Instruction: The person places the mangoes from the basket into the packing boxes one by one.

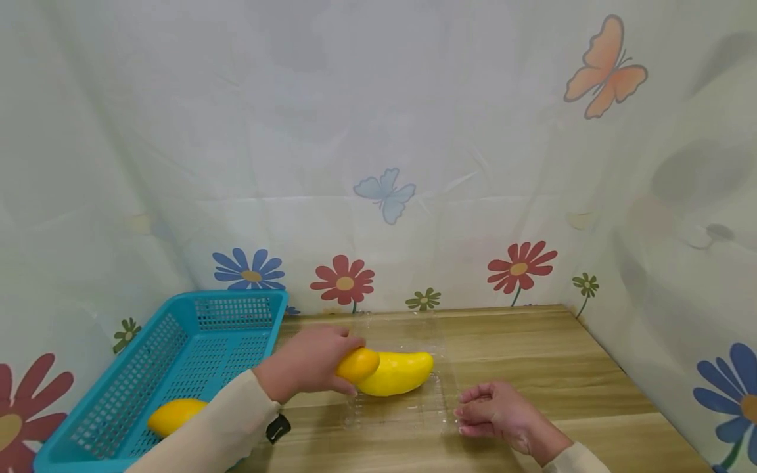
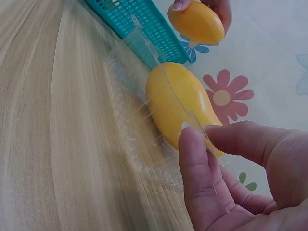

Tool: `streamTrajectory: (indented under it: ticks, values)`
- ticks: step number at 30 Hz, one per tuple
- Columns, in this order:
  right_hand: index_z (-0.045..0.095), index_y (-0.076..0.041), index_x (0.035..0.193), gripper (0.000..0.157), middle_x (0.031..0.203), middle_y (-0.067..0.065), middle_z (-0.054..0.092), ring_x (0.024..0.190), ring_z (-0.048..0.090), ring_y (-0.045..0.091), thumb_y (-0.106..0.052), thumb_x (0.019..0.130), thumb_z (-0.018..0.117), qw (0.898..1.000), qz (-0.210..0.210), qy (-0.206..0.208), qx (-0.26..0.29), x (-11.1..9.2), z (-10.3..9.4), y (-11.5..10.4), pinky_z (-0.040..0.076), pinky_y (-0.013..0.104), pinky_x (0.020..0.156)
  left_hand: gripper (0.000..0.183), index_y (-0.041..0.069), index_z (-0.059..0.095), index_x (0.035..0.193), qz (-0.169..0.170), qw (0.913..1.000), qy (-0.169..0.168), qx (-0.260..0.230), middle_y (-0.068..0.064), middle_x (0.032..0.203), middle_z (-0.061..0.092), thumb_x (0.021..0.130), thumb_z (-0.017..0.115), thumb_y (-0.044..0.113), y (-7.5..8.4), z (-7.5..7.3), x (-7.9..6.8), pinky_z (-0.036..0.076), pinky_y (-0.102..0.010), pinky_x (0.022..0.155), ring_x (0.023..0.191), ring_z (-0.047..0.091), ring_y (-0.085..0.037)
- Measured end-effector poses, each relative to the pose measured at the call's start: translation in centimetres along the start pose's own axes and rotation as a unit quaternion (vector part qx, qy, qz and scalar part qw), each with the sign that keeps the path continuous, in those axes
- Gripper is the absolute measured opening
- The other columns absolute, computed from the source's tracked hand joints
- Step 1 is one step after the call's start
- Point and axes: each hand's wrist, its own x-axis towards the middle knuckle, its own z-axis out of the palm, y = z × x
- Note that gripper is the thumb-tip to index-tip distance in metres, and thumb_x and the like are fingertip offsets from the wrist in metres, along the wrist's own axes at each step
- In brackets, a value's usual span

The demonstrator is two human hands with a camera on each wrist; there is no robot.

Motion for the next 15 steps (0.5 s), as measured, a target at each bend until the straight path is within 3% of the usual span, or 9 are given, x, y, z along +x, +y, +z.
streamTrajectory:
  ticks: [15]
  values:
    - [0.055,0.009,0.113,0.026,0.093,0.008,0.073,0.084,0.073,0.015,0.002,0.093,0.068,1.0,0.002,-0.013,0.015,0.3,-0.2,0.1,0.064,0.03,0.08,0.067,0.028,0.065,0.129,0.037,0.999,-0.021,0.014,0.006,0.104,0.063,0.074,0.084,0.061,2.7,1.7,1.4,0.054,-0.031,0.085,0.092,0.051,-0.012]
